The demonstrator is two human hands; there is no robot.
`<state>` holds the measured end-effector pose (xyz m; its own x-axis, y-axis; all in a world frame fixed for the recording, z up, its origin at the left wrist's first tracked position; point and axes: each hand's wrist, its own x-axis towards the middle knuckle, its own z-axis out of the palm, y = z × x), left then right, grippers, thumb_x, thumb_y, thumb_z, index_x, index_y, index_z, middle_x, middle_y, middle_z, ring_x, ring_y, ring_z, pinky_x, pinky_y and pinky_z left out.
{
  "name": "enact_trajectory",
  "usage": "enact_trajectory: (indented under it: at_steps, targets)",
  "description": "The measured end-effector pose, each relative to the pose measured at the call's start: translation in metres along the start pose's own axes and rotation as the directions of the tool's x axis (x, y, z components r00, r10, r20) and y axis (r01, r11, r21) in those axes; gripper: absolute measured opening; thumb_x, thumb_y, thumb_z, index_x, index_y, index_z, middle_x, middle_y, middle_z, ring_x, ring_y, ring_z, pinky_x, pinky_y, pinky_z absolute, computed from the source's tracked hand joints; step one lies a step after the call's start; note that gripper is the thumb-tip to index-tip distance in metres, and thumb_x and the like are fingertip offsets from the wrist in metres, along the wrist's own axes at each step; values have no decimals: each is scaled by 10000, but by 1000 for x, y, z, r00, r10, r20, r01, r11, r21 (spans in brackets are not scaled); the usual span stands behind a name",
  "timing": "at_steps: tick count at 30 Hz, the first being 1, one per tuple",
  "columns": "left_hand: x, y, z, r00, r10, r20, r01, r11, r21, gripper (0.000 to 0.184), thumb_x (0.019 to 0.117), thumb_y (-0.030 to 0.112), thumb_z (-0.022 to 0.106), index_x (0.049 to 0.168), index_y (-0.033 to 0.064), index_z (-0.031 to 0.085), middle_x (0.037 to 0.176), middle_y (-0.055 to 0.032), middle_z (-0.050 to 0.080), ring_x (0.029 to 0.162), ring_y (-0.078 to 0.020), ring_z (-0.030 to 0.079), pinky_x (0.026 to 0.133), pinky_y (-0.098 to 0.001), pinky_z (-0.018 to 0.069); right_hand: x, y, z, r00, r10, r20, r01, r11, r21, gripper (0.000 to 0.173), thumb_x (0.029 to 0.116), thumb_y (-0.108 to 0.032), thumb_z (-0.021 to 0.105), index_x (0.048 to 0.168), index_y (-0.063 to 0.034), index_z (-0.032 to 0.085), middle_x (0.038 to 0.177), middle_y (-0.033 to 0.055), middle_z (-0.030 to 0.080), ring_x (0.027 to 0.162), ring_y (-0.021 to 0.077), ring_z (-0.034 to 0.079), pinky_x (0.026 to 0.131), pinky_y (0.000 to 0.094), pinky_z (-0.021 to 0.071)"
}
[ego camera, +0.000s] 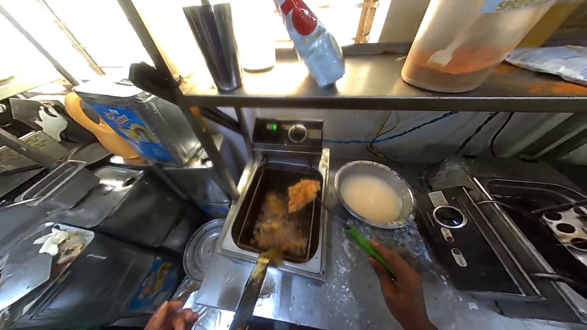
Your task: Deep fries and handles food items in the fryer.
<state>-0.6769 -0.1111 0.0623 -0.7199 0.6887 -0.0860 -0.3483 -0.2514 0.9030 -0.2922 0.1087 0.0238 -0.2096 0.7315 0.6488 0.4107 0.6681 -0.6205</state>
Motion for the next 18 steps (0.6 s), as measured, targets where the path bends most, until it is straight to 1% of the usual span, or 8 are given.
enact_trajectory:
  at_steps: [5, 8, 12, 15, 18]
  targets:
    - [-1, 3, 3, 999, -14, -38, 13, 1000, -5, 493, 1111, 258, 256, 904, 121, 682, 677, 10, 697, 651, -108, 695, 721, -317, 612, 0, -2, 2, 1000, -7, -9, 7, 1000, 8, 350, 1063, -351, 572, 1309, -127, 681, 1021, 55, 719, 909, 50, 679, 823, 189, 569]
    - [-2, 3, 3, 1000, -11, -27, 11, 1000, 7, 507, 1110, 255, 240, 911, 121, 687, 690, 12, 703, 656, -104, 696, 723, -309, 612, -1, -3, 3, 1000, -5, -5, 5, 1000, 22, 340, 1063, -338, 572, 1307, -128, 680, 1022, 54, 721, 911, 48, 679, 828, 187, 568]
    - [-3, 4, 5, 999, -14, -39, 14, 1000, 19, 481, 1110, 248, 253, 919, 132, 679, 691, 25, 701, 666, -98, 695, 734, -308, 608, -2, -3, 4, 1000, 5, 7, -5, 1000, 2, 349, 1063, -349, 569, 1317, -137, 678, 1015, 56, 721, 894, 60, 678, 822, 200, 569]
    - [-2, 4, 7, 999, -13, -34, 14, 1000, 14, 480, 1107, 236, 252, 913, 127, 677, 681, 23, 698, 657, -93, 690, 732, -299, 604, -9, 2, 8, 1000, 11, 23, -11, 1000, -17, 359, 1057, -349, 574, 1289, -103, 696, 999, 80, 730, 879, 84, 687, 814, 214, 574]
    - [-2, 3, 8, 999, -11, -38, 11, 1000, 4, 480, 1108, 238, 250, 907, 133, 673, 669, 27, 696, 646, -96, 695, 728, -303, 610, -18, 8, 13, 999, 22, 45, -21, 999, -39, 366, 1058, -354, 569, 1263, -85, 708, 973, 78, 730, 863, 88, 689, 805, 214, 576]
